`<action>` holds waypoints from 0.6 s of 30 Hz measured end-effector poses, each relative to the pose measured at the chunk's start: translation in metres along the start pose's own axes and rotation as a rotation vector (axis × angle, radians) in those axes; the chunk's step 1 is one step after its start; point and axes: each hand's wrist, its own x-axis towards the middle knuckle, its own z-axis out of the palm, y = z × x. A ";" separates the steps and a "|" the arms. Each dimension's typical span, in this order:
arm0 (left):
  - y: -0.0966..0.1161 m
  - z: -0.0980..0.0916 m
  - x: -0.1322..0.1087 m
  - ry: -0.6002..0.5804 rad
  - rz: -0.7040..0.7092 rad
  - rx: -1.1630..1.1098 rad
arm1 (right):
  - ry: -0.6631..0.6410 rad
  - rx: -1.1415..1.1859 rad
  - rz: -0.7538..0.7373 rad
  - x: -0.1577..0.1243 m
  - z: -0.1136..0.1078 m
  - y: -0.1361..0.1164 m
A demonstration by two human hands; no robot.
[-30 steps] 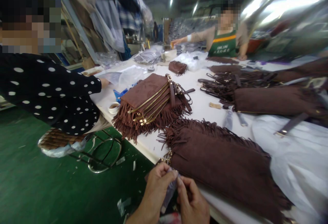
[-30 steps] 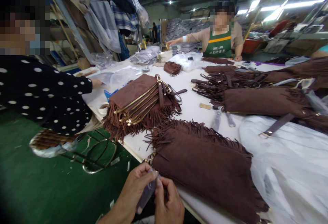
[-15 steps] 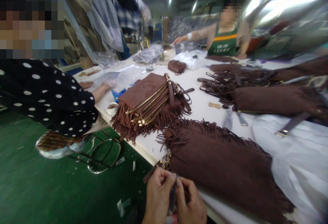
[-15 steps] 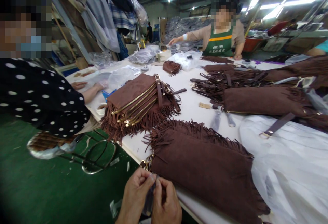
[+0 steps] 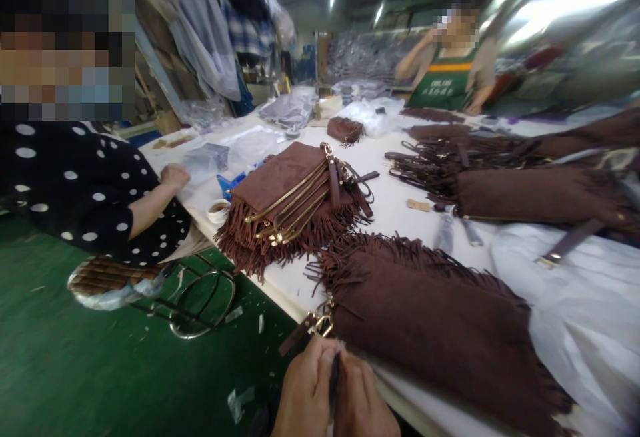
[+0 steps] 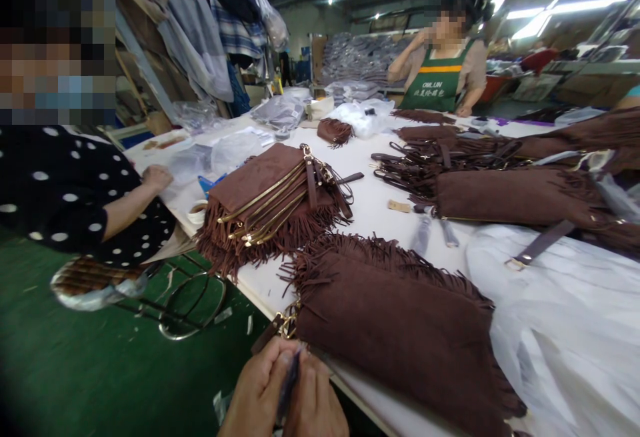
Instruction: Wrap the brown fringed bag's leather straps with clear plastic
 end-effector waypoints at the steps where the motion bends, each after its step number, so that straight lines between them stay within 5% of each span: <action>1: -0.001 -0.002 0.002 -0.013 -0.030 -0.058 | -0.005 -0.035 -0.010 -0.001 0.000 0.001; 5: -0.018 -0.001 0.014 -0.007 -0.183 -0.362 | 0.000 -0.043 0.010 -0.003 -0.001 0.002; 10: -0.032 0.005 0.021 0.006 -0.266 -0.568 | -0.035 0.282 0.064 -0.002 -0.002 0.010; 18: -0.026 0.013 0.024 0.080 -0.204 -0.399 | -0.105 0.300 0.090 -0.007 -0.005 0.020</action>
